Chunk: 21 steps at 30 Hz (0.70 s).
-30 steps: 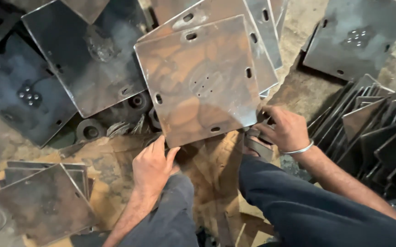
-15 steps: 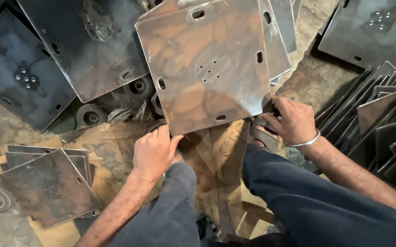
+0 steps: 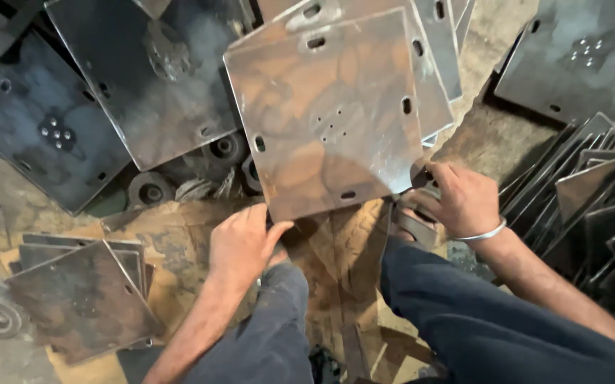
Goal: Inspecting and sorting square metal plates on a workshop floor.
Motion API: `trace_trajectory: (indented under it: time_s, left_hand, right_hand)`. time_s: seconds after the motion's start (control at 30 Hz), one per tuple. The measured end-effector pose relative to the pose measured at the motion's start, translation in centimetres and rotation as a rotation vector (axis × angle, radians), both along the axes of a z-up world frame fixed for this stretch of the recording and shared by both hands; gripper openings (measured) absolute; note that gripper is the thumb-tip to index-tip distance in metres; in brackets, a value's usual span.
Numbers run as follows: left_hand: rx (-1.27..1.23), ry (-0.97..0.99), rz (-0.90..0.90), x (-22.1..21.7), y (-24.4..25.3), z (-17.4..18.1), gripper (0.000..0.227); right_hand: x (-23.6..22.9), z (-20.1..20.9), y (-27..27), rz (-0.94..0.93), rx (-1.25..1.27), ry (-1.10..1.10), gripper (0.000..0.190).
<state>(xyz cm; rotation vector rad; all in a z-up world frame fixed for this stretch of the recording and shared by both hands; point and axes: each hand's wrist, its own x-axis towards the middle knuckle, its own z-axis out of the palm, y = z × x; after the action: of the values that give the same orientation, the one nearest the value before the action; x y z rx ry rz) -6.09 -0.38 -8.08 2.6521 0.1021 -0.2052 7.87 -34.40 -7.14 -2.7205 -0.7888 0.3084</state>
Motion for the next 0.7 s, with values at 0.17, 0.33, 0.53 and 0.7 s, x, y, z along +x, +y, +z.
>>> trace_trajectory:
  time_s: [0.17, 0.33, 0.53, 0.7]
  left_hand:
    - [-0.243, 0.120, 0.388, 7.3, 2.9, 4.4, 0.036]
    - [-0.412, -0.193, 0.478, 13.0, 4.3, -1.9, 0.041]
    - [-0.164, -0.277, 0.545, 13.6, 2.7, -2.4, 0.035]
    - [-0.329, -0.340, 0.645, 13.6, 2.3, -3.7, 0.046]
  right_hand:
    - [6.2, -0.7, 1.1, -0.216, 0.157, 0.000, 0.031]
    - [13.7, -4.2, 5.0, -0.341, 0.338, 0.028, 0.029]
    - [16.2, -7.2, 6.4, -0.274, 0.400, 0.063, 0.026]
    - [16.1, -7.4, 6.6, -0.384, 0.477, 0.161, 0.023]
